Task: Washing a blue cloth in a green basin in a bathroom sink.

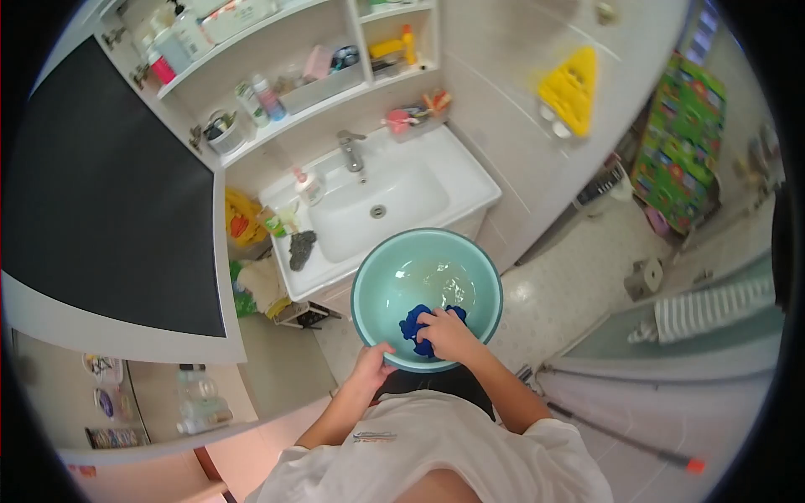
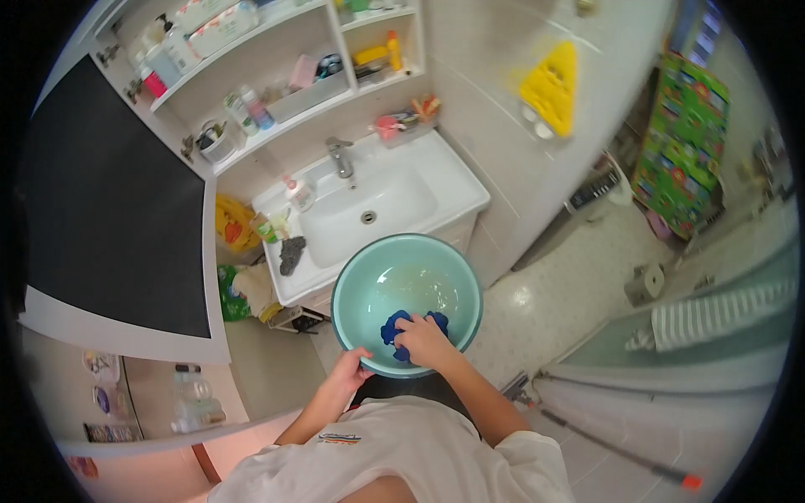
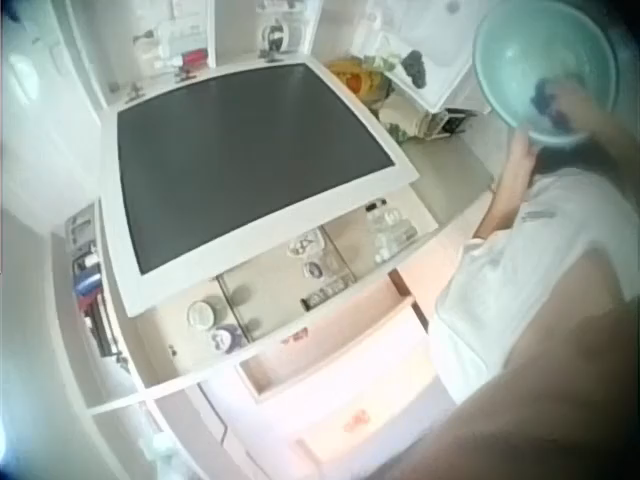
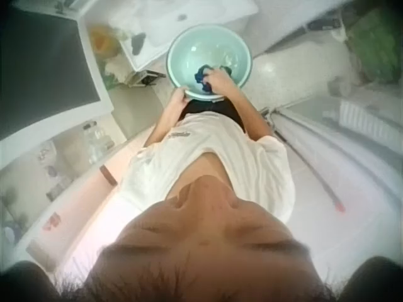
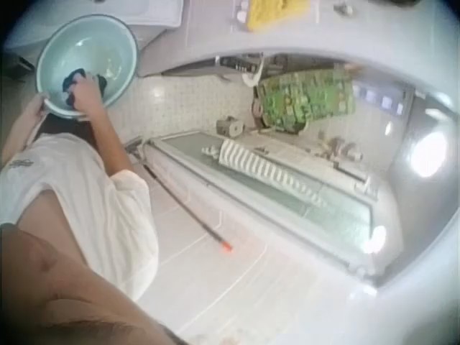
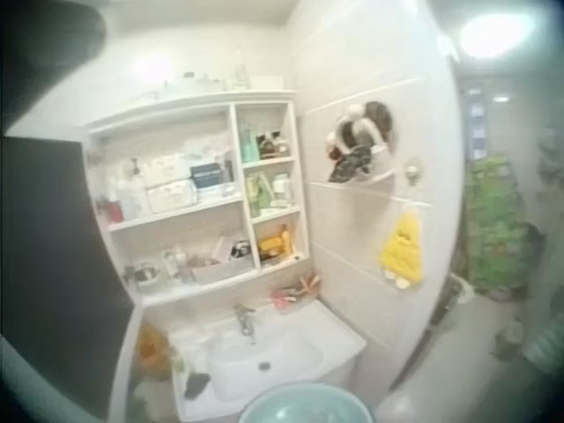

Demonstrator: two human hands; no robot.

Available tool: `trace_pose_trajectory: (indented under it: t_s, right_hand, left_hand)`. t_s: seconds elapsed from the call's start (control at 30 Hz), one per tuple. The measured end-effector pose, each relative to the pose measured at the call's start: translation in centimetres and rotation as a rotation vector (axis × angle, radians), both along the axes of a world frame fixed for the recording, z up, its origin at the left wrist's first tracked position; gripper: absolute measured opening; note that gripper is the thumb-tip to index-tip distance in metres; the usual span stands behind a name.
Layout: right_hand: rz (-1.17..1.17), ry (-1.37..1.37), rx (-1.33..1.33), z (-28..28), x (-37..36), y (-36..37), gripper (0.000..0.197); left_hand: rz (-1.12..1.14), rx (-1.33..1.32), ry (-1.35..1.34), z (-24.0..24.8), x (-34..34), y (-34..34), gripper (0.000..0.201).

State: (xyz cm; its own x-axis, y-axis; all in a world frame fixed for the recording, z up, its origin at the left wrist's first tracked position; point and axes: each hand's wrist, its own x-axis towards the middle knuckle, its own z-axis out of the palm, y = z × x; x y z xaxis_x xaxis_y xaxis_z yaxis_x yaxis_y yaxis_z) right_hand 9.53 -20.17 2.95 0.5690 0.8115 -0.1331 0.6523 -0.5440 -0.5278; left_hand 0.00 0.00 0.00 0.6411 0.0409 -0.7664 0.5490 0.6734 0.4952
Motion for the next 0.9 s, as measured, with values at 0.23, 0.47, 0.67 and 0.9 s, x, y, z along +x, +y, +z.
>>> trace_pose_trajectory:
  t_s: [0.23, 0.47, 0.67, 0.9]
  right_hand:
    - [0.263, -0.066, 0.053, 0.6, 13.1, 3.8, 0.028]
    - [0.435, 0.006, 0.03, -0.8, 21.4, 11.1, 0.028]
    - [0.524, 0.08, 0.038, -3.4, 26.2, 16.0, 0.028]
    - [0.64, 0.194, 0.035, -6.0, 28.8, 18.9, 0.03]
  left_hand:
    - [0.29, 0.007, 0.0, 1.9, 8.1, -0.2, 0.032]
    - [0.475, -0.049, 0.029, 1.0, 13.6, 4.1, 0.025]
    - [0.599, -0.024, 0.16, 0.0, 17.6, 7.0, 0.019]
    - [0.782, 0.019, 0.234, -1.3, 19.3, 6.7, 0.025]
